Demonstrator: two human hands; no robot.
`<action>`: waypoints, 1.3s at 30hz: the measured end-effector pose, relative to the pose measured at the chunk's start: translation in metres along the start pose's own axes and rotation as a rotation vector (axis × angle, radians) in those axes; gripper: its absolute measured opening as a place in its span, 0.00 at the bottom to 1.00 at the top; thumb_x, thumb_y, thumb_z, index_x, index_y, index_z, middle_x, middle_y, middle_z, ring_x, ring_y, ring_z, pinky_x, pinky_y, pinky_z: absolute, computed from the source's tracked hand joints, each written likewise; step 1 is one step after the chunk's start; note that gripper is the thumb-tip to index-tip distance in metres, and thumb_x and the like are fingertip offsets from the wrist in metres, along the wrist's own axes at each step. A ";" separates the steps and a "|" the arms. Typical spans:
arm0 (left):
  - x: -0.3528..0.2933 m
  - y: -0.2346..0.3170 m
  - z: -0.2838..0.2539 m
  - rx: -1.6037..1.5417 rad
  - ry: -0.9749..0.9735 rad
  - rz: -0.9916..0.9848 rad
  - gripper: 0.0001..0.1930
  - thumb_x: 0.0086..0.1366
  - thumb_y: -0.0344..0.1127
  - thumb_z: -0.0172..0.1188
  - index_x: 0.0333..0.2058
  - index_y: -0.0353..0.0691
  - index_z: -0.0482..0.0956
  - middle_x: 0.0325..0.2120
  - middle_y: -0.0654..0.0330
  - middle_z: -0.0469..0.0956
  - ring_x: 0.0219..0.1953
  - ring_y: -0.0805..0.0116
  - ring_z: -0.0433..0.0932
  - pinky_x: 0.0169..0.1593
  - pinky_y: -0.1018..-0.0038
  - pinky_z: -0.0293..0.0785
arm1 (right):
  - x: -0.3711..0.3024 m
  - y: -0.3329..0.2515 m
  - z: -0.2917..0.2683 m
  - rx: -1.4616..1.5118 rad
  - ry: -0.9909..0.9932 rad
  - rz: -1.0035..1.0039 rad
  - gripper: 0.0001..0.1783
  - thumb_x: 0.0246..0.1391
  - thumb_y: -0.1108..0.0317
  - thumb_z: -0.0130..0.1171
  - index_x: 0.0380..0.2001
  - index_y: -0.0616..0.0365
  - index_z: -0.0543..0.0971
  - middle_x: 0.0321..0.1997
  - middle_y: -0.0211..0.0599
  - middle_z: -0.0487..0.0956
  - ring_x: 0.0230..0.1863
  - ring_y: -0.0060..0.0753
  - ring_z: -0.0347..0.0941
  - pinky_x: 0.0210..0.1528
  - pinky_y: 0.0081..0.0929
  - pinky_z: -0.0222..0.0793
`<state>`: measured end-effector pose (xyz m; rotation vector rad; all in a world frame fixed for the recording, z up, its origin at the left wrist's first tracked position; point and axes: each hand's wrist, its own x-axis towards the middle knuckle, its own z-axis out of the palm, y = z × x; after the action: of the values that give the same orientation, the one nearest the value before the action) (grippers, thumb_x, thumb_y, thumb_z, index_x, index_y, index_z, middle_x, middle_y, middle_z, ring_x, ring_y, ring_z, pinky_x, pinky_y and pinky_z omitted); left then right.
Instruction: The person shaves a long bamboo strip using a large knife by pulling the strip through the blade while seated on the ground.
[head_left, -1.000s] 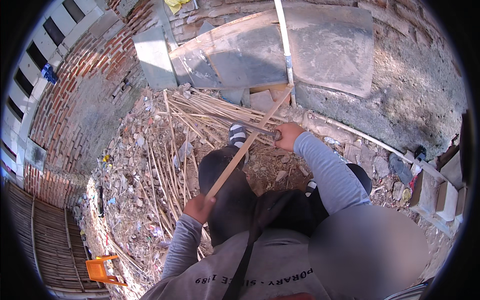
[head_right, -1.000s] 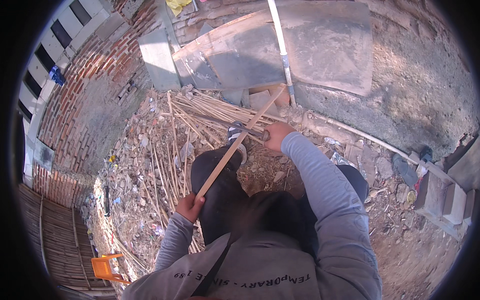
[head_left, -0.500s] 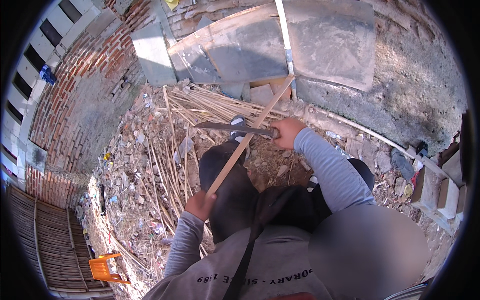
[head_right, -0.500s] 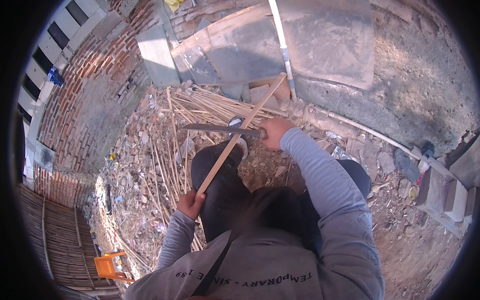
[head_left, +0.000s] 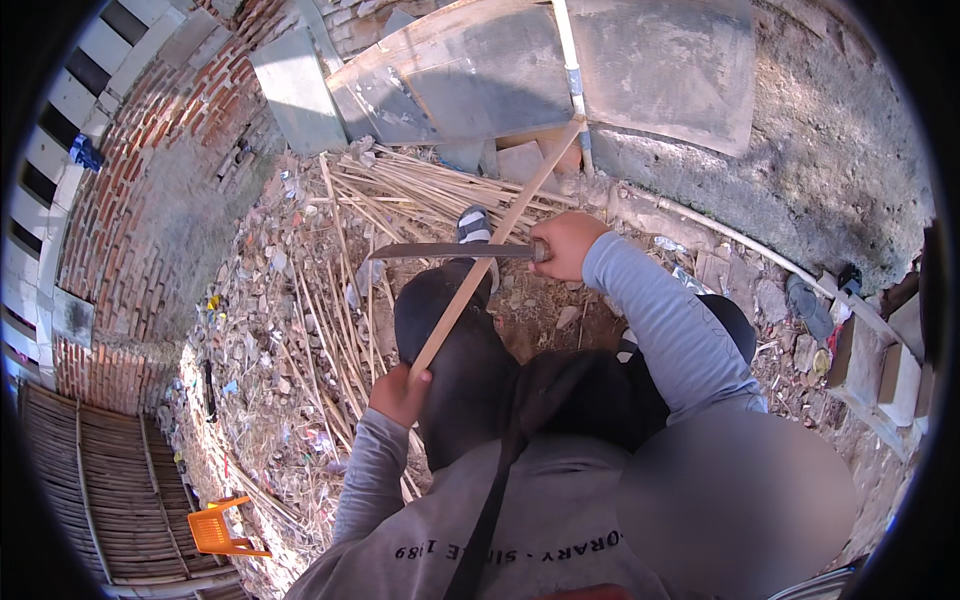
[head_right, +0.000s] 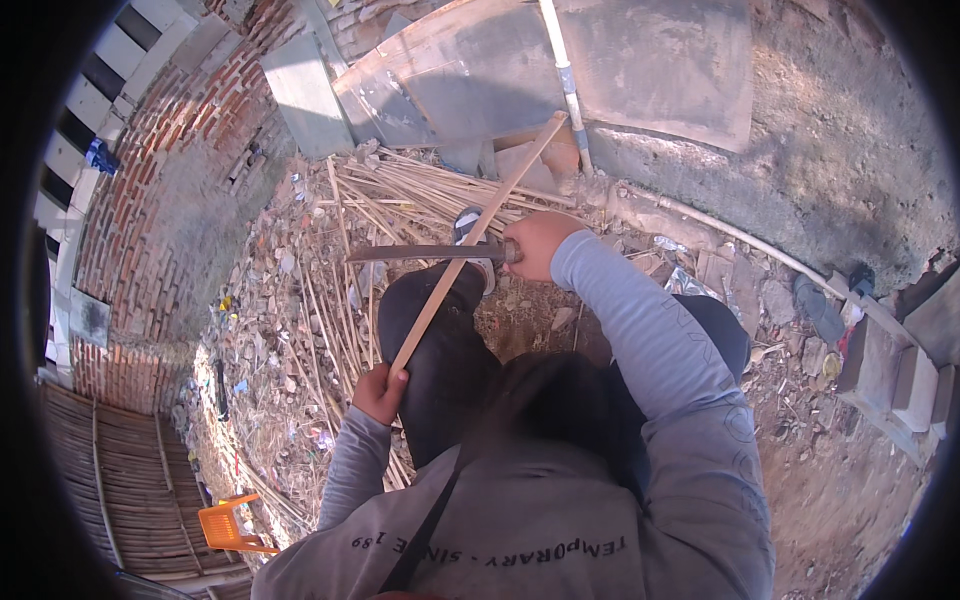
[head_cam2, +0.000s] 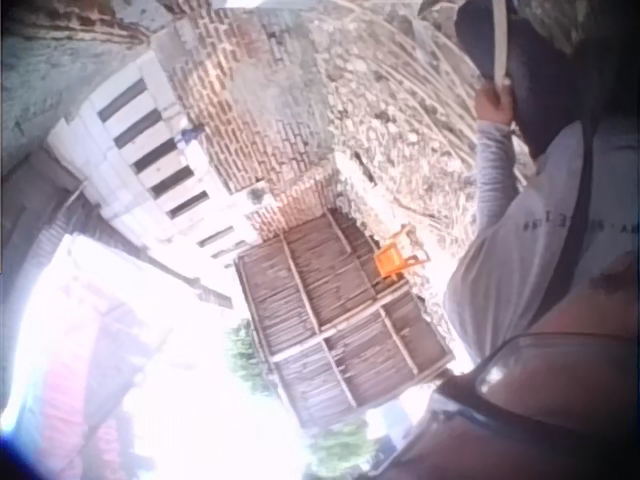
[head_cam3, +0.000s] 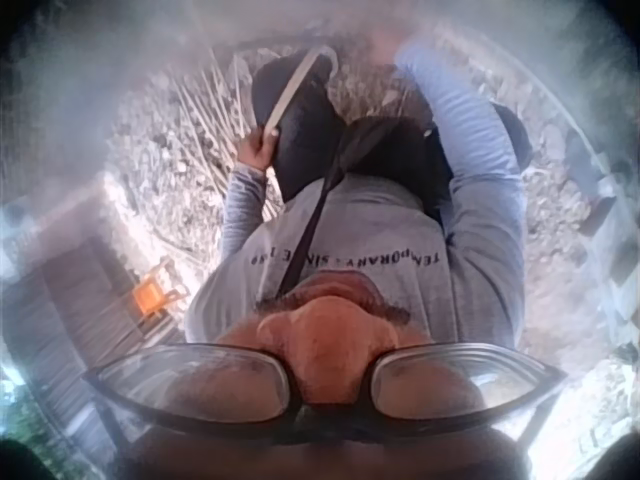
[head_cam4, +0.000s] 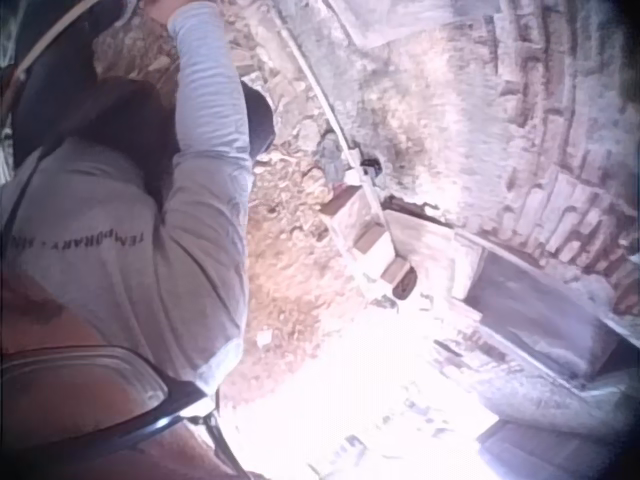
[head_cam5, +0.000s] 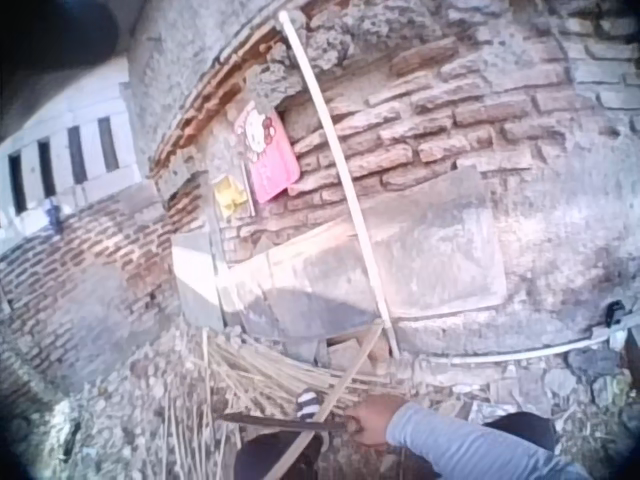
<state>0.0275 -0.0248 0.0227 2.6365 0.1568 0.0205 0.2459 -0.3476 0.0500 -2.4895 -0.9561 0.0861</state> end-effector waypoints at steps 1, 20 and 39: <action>0.001 0.004 -0.005 -0.013 -0.037 -0.013 0.25 0.63 0.53 0.55 0.24 0.32 0.71 0.16 0.44 0.71 0.22 0.45 0.72 0.29 0.58 0.66 | 0.000 0.007 -0.001 0.058 -0.011 0.022 0.20 0.45 0.53 0.65 0.30 0.59 0.78 0.28 0.48 0.79 0.34 0.53 0.76 0.39 0.43 0.71; 0.004 0.011 -0.007 0.008 -0.074 -0.079 0.28 0.62 0.58 0.55 0.25 0.32 0.72 0.17 0.43 0.72 0.23 0.43 0.74 0.30 0.58 0.67 | 0.006 0.040 0.011 0.133 0.007 0.108 0.19 0.41 0.55 0.65 0.32 0.58 0.79 0.31 0.48 0.80 0.38 0.53 0.77 0.43 0.44 0.71; 0.003 0.010 -0.010 -0.048 -0.081 -0.073 0.27 0.63 0.56 0.56 0.24 0.32 0.71 0.15 0.46 0.70 0.20 0.48 0.72 0.28 0.60 0.66 | 0.000 0.029 0.007 0.078 0.045 0.061 0.18 0.42 0.57 0.65 0.35 0.56 0.80 0.30 0.47 0.80 0.37 0.53 0.77 0.43 0.43 0.72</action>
<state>0.0310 -0.0287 0.0363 2.5770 0.2215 -0.1059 0.2621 -0.3633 0.0314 -2.4387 -0.8431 0.0842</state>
